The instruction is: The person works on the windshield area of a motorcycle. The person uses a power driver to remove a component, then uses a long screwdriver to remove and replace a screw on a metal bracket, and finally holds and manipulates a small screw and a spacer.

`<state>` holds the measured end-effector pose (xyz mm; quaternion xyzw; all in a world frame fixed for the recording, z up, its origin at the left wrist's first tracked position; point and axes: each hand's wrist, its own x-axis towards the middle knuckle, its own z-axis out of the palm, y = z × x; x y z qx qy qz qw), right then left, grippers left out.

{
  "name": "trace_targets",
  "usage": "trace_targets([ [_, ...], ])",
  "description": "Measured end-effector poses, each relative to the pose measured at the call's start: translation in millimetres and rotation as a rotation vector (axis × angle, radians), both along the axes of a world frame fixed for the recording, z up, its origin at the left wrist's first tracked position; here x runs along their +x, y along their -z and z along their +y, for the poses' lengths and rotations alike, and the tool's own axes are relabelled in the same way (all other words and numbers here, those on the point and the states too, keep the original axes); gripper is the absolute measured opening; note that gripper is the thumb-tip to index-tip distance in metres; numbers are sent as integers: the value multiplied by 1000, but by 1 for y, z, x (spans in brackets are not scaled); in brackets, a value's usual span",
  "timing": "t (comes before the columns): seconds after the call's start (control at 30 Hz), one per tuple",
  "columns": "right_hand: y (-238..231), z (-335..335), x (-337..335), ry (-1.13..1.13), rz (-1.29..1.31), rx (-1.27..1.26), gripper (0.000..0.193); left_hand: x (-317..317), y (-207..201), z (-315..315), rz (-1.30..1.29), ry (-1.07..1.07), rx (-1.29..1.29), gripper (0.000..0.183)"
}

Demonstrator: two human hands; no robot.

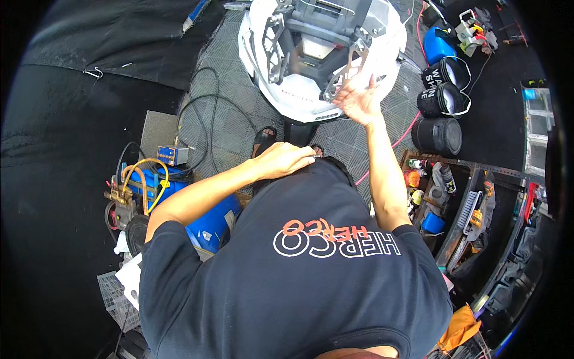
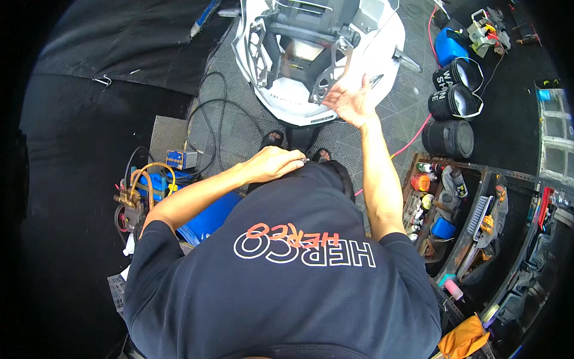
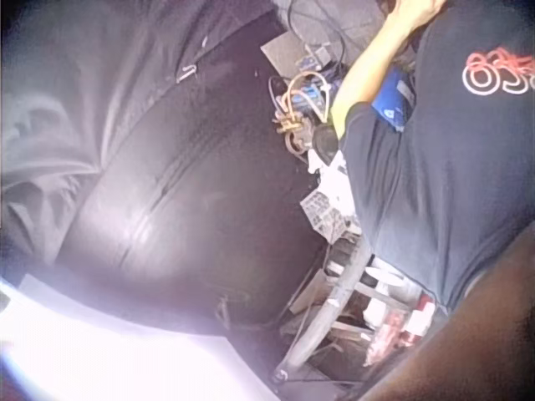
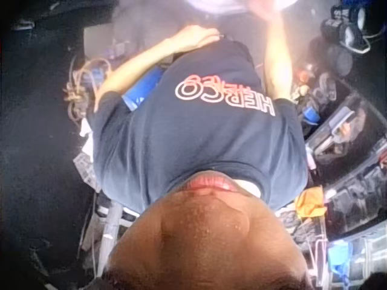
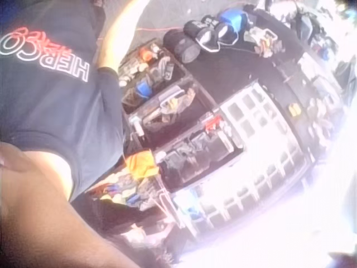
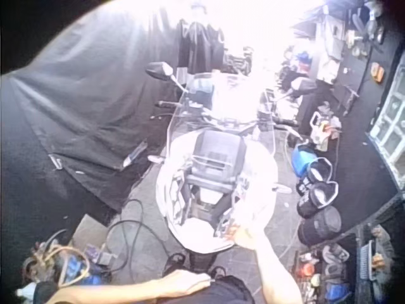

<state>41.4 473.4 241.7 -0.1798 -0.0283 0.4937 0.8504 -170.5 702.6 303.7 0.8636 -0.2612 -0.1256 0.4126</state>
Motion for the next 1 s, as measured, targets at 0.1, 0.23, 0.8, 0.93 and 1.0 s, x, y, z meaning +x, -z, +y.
trace_targets([
  [0.1,0,0,-2,12,25,-11,112,1,-3,-2,61,-15,-93,27],
  [0.23,2,-3,-2,61,-20,-81,112,9,-13,3,67,29,-161,24],
  [0.8,-134,53,-148,945,-447,-1605,26,85,-52,104,1027,42,-1017,20],
  [0.93,-166,152,-186,621,-510,-1418,24,90,-50,114,1226,-122,-1223,19],
  [1.0,-173,189,-196,528,-570,-1491,29,91,-48,118,1248,-192,-1224,19],
])
